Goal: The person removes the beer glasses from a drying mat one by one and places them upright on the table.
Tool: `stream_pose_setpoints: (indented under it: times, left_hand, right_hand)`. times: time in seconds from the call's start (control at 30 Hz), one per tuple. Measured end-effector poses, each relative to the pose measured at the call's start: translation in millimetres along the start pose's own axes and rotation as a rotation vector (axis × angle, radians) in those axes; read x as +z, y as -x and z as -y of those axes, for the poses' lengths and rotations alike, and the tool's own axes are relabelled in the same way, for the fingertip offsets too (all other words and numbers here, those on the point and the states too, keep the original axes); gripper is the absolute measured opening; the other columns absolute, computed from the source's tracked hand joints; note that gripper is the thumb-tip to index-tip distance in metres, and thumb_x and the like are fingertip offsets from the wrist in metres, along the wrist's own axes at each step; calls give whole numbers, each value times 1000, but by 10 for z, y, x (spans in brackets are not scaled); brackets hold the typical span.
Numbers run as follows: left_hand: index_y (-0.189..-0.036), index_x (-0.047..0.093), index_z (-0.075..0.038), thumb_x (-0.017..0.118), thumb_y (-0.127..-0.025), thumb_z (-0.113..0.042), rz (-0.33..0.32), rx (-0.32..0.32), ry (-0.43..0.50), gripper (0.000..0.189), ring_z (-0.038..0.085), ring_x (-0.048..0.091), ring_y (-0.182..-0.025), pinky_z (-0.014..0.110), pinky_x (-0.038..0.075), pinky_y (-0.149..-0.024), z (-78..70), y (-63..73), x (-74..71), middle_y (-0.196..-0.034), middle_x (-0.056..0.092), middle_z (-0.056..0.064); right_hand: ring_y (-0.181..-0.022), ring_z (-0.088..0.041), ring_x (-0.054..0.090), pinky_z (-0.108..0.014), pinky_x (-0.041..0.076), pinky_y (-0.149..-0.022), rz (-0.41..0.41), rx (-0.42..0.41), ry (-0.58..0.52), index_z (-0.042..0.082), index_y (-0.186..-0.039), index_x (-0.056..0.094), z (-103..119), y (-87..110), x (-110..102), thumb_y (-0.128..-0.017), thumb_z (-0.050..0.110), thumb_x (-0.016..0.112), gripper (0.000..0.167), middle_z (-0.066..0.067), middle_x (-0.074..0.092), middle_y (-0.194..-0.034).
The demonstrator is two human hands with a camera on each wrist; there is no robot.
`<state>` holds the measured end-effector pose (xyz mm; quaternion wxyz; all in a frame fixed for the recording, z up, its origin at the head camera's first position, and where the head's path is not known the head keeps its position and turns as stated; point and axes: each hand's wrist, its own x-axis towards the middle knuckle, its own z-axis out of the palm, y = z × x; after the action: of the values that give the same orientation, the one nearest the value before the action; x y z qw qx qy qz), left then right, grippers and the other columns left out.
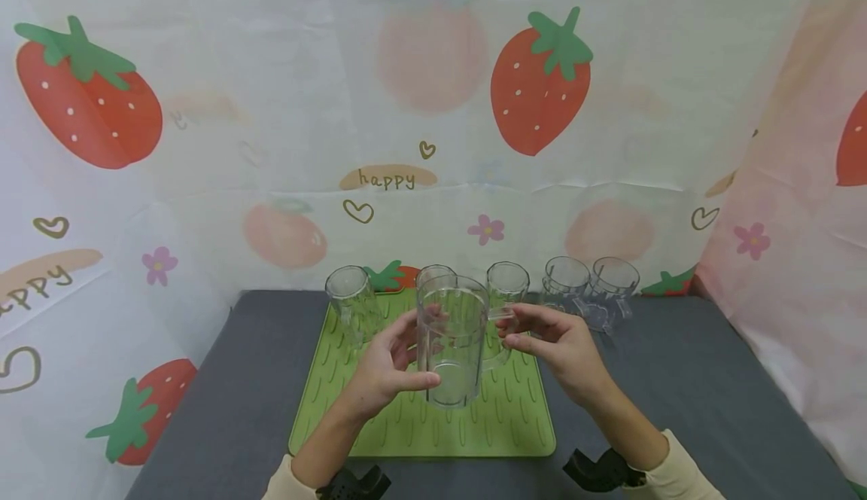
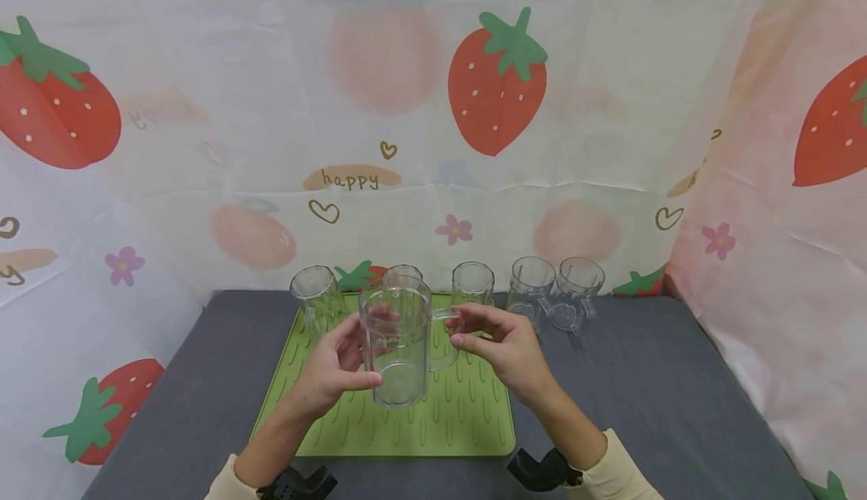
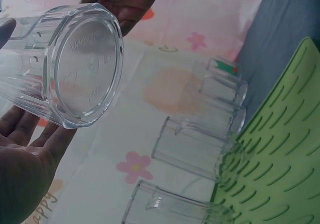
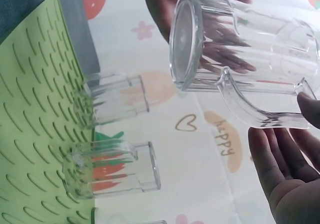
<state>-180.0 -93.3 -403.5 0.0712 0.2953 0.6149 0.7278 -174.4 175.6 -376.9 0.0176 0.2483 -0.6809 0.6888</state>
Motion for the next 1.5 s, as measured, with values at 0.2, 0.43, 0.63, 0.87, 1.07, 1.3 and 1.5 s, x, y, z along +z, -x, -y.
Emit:
stream_pose_setpoints:
  times: [0.2,0.43,0.63,0.87,1.07,1.3,1.5]
  left_hand:
    - [-148,34,1,75,-78,2,1,-3,-7,81,7,53,-128,22,46,-104,6,3,1,-147,41,26]
    - [-148,34,1,74,-77,5,9,4,-14,81,7,53,-128,22,46,-104,16,0,0,-145,43,26]
    - [-148,34,1,74,-77,6,9,3,-5,82,7,53,-128,22,46,-105,37,0,-7,-146,43,26]
    - [-148,34,3,76,-79,0,43,28,9,80,9,54,-128,22,46,-104,71,6,-43,-144,43,30]
    - [-149,33,1,74,-82,-1,87,37,12,78,10,52,-130,21,43,-107,99,24,-87,-144,45,23]
    - [-151,31,-4,72,-85,-1,116,14,-25,78,8,48,-134,22,41,-109,114,38,-96,-147,40,26]
    - [-152,30,-5,72,-86,-4,117,-12,-70,78,5,47,-133,22,42,-107,135,50,-114,-149,38,25]
  right_hand:
    - [-95,-6,71,-24,58,-80,14,-6,-44,16,-116,70,-7,-1,0,-88,-2,66,33,10,74,-101]
    - [-93,-7,71,-25,59,-80,29,-9,-49,14,-114,71,-5,0,-16,-88,-3,65,31,8,74,-98]
    - [-92,-6,71,-24,59,-79,37,10,5,-3,-117,67,11,-2,-33,-89,-1,66,29,9,75,-97]
    - [-91,-6,72,-25,59,-78,54,22,41,-23,-116,56,14,7,-33,-87,-1,68,39,12,75,-97]
    - [-91,-6,72,-26,60,-77,61,-7,35,-23,-114,58,4,12,-19,-86,-2,68,37,11,75,-97]
    - [-90,-4,72,-25,60,-77,48,-27,70,-26,-114,56,-3,22,-11,-86,-2,68,38,13,75,-96]
    - [-89,-1,71,-26,60,-75,3,-56,182,-21,-112,61,7,36,-38,-85,-5,68,31,18,72,-96]
